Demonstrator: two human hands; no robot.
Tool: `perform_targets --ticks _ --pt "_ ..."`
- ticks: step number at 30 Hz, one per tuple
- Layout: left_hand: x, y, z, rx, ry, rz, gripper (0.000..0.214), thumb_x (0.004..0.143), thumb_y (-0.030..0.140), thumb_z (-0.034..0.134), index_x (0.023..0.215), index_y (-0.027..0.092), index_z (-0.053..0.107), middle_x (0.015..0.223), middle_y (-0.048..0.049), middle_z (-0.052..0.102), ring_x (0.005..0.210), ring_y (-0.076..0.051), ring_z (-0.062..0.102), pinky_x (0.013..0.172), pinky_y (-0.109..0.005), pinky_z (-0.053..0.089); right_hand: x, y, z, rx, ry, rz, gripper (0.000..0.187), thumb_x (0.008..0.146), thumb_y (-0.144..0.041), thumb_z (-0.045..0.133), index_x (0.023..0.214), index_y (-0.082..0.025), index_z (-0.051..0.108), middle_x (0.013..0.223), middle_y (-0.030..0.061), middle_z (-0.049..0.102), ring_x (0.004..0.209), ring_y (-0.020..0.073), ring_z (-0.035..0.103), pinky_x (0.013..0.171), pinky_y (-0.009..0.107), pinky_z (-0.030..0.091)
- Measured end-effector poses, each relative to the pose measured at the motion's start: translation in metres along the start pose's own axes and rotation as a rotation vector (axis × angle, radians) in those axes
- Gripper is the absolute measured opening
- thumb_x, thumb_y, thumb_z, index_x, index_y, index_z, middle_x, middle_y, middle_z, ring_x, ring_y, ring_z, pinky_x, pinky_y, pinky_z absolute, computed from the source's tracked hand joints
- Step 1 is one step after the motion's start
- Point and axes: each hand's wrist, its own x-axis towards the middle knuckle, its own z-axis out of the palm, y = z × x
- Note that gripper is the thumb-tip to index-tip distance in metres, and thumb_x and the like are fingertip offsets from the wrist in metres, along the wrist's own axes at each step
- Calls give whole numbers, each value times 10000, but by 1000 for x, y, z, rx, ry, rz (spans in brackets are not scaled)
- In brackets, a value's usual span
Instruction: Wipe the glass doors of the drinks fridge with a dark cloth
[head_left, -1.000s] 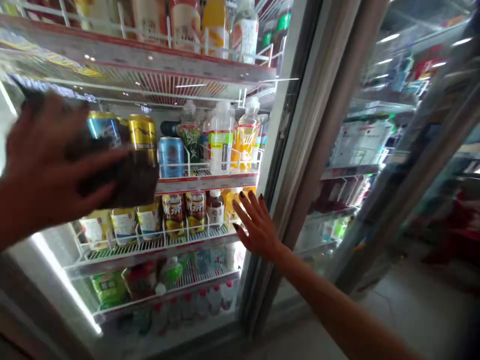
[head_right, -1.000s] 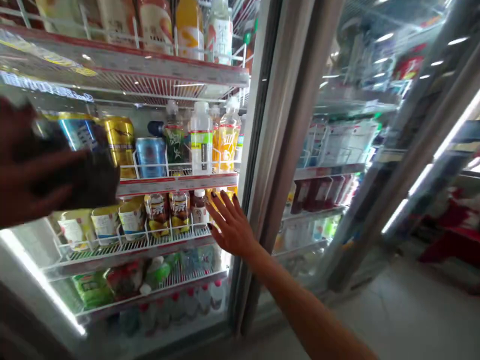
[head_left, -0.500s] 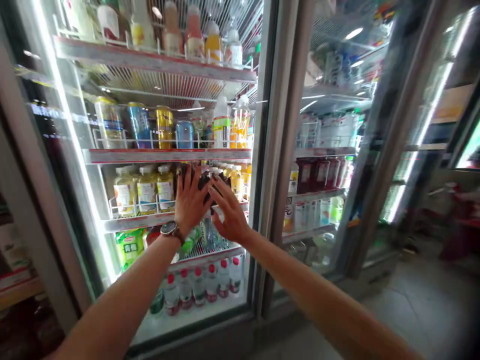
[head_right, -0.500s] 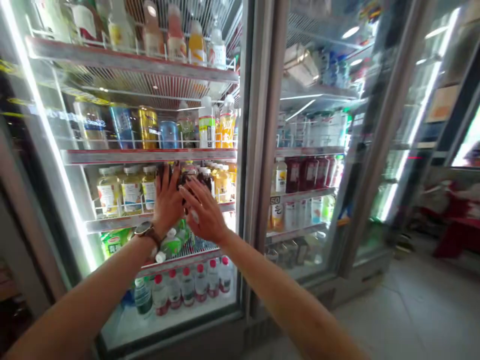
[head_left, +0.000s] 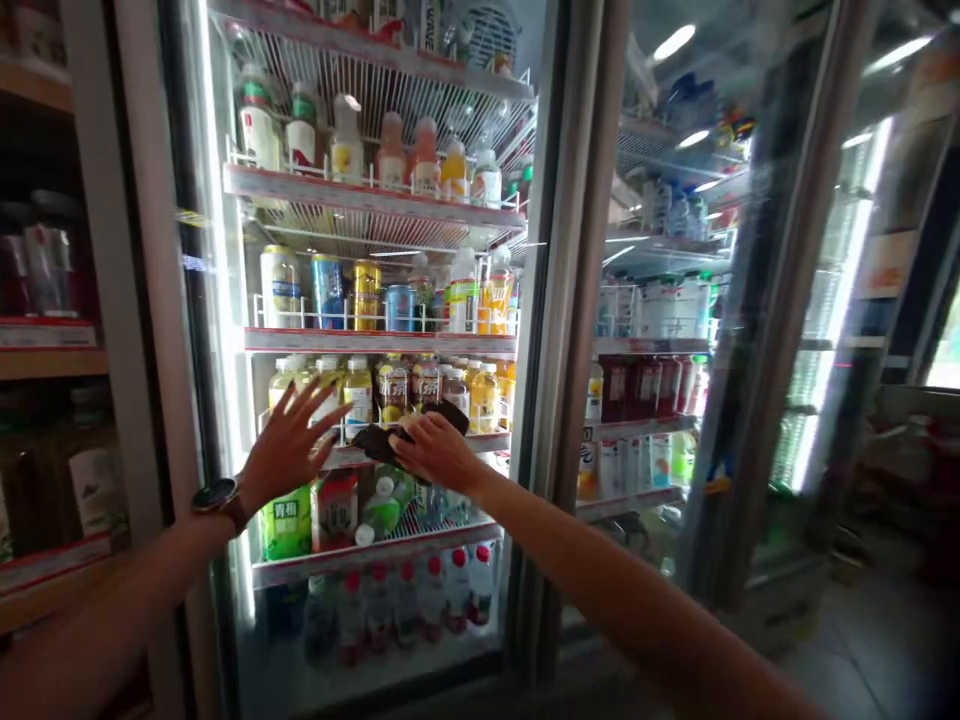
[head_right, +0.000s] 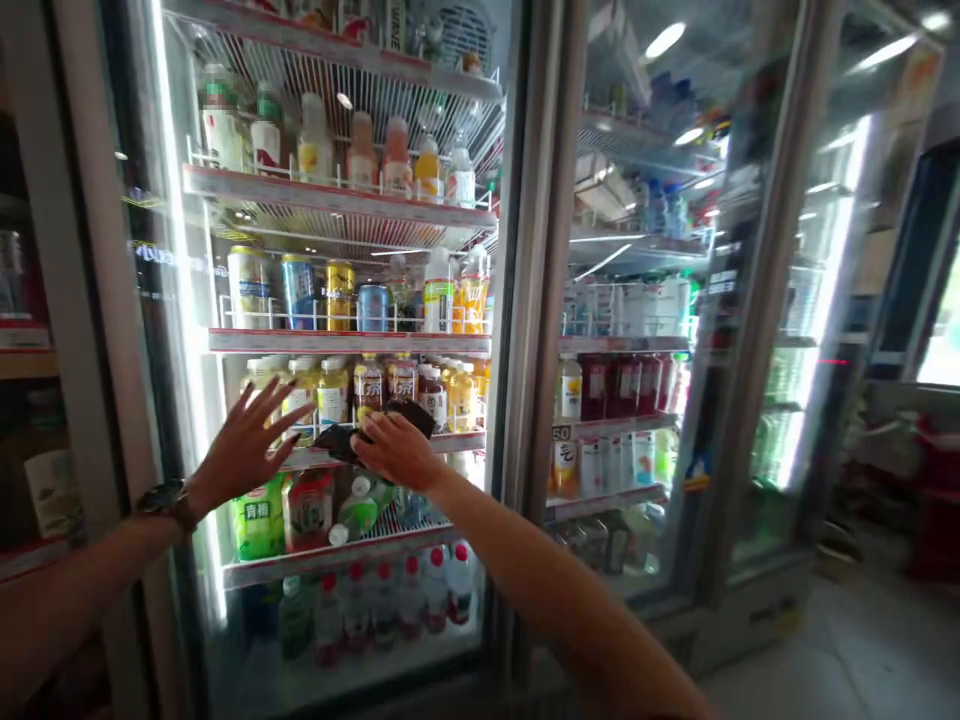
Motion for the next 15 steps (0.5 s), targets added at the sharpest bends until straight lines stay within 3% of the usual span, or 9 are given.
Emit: perform_targets --ticks 2,3,5,7,8,10,13,15 --pt "-7 -21 1 68 38 13 712 975 247 593 1625 326 315 1695 -99 321 1608 -318 208 1297 -642 227 35 47 -4 -8 -14 -77 232 1044 -345 489 1122 -246 684 1128 89 684 1058 221 612 937 401 519" --pt "-10 -27 2 83 36 43 733 977 258 600 1634 338 286 1682 -98 351 1602 -315 229 1301 -639 218 53 71 -7 -11 40 -36 244 1048 -346 470 1133 -247 676 1132 88 677 1079 229 605 962 424 515" --pt "-15 -33 5 98 21 93 749 981 254 596 1643 342 257 1648 -94 417 1588 -300 275 1314 -612 204 87 109 -16 -11 280 171 339 1061 -313 384 1292 -229 617 1284 121 624 1259 282 549 1074 540 470" --pt "-18 -32 6 105 50 95 761 980 230 582 1651 328 237 1644 -96 423 1587 -289 281 1321 -577 217 110 118 -20 16 547 396 469 1058 -250 280 1479 -226 483 1501 130 490 1471 320 398 1184 648 362" --pt "-19 -31 7 105 83 91 766 981 229 577 1655 321 225 1655 -97 405 1591 -288 272 1322 -565 225 116 109 -17 31 611 443 512 1055 -241 258 1542 -225 414 1585 125 412 1541 325 310 1224 667 307" --pt "-21 -30 8 89 157 87 764 988 272 569 1660 315 208 1682 -95 354 1598 -301 254 1321 -570 227 116 64 -2 38 523 333 560 1062 -332 302 1600 -180 334 1677 143 309 1606 334 189 1275 651 245" --pt "-21 -32 7 21 225 94 765 1000 390 550 1667 289 188 1703 -116 287 1599 -337 246 1307 -591 253 92 -32 35 -13 182 -122 685 1023 -550 438 1567 -134 415 1673 147 378 1607 311 226 1317 544 248" --pt "-21 -36 5 -39 224 97 788 993 435 554 1669 289 175 1706 -130 258 1595 -361 249 1290 -605 287 74 -75 52 -36 6 -477 614 1031 -519 448 1532 -167 486 1647 81 448 1581 243 315 1329 447 259"
